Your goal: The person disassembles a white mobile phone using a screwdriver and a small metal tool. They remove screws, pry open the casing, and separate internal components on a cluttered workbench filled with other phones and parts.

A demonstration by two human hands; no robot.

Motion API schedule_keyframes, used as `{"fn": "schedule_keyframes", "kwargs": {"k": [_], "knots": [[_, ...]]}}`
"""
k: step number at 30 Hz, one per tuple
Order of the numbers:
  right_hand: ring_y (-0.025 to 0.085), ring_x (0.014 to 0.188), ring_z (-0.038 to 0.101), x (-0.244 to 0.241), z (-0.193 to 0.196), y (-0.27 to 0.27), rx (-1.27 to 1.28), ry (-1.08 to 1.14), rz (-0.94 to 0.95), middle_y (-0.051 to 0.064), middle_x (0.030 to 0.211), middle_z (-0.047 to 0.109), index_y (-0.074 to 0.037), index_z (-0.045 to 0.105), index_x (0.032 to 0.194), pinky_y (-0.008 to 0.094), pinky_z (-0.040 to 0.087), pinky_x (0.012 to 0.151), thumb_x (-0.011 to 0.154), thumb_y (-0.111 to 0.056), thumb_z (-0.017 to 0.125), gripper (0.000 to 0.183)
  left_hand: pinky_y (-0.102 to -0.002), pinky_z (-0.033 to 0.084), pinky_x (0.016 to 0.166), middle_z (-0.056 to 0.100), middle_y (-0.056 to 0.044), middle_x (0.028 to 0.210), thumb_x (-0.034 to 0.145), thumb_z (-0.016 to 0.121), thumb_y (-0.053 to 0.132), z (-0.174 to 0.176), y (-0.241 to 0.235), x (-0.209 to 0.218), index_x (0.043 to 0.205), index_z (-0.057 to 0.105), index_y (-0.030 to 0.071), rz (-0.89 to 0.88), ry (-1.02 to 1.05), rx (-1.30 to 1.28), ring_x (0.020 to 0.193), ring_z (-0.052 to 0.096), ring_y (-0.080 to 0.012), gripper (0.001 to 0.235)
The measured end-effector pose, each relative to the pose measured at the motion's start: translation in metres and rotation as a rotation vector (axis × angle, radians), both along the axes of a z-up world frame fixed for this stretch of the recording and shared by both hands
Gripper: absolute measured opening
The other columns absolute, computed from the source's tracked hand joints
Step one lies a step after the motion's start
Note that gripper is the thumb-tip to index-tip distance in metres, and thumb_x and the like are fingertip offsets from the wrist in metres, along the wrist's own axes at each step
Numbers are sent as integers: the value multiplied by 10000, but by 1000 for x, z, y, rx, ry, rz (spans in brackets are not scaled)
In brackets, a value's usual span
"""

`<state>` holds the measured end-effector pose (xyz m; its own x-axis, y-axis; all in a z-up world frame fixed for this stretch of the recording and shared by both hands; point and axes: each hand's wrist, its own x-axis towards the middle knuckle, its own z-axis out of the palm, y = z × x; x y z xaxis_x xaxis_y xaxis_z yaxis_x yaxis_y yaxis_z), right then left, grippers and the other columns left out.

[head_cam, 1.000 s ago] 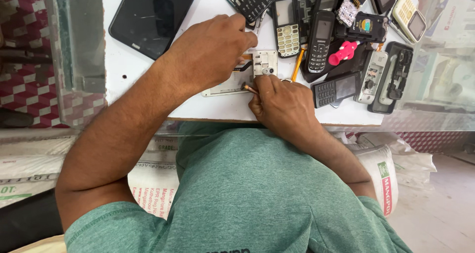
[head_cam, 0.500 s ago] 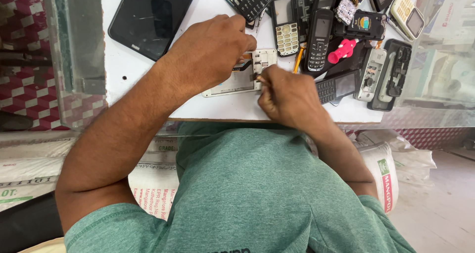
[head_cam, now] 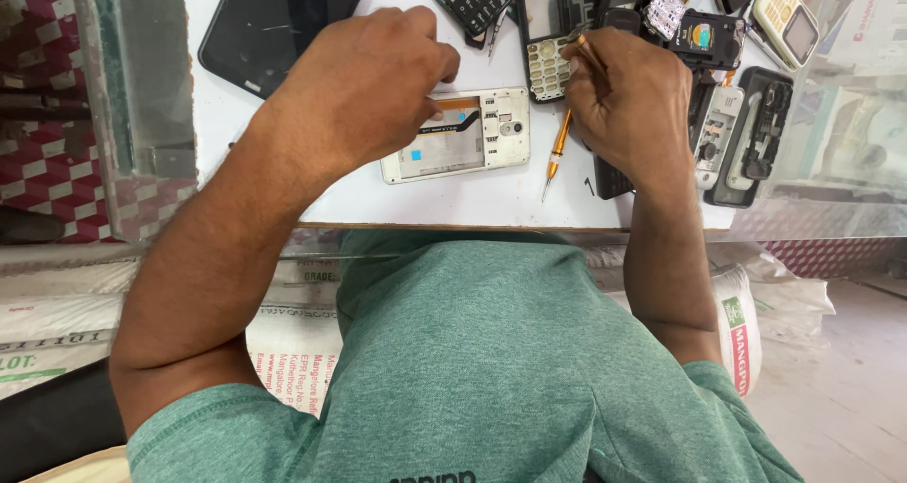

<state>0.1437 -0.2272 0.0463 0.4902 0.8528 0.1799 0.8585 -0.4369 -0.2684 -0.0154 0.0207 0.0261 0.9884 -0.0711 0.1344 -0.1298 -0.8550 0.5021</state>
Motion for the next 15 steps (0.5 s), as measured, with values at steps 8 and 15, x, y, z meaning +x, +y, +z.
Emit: {"fn": "schedule_keyframes", "kwargs": {"k": [8,15], "knots": [[230,684,640,4,-8,-3,36,-94,41,90,801,655,-33,722,1072,382,487,621,1054,-59,699,39,-444,581,673,699,-125,854,905,774,140,2,-1,2,908,784,67,-7,67,11,796,723,-303,74],[136,572,486,31,-32,-28,183,126,17,10,698,557,-39,723,1034,307,355,485,1158,-244,584,277,-444,578,647,687,-132,832,878,775,165,-5,-8,5,891,780,58,-55,5,-4,781,719,-308,107]]}}
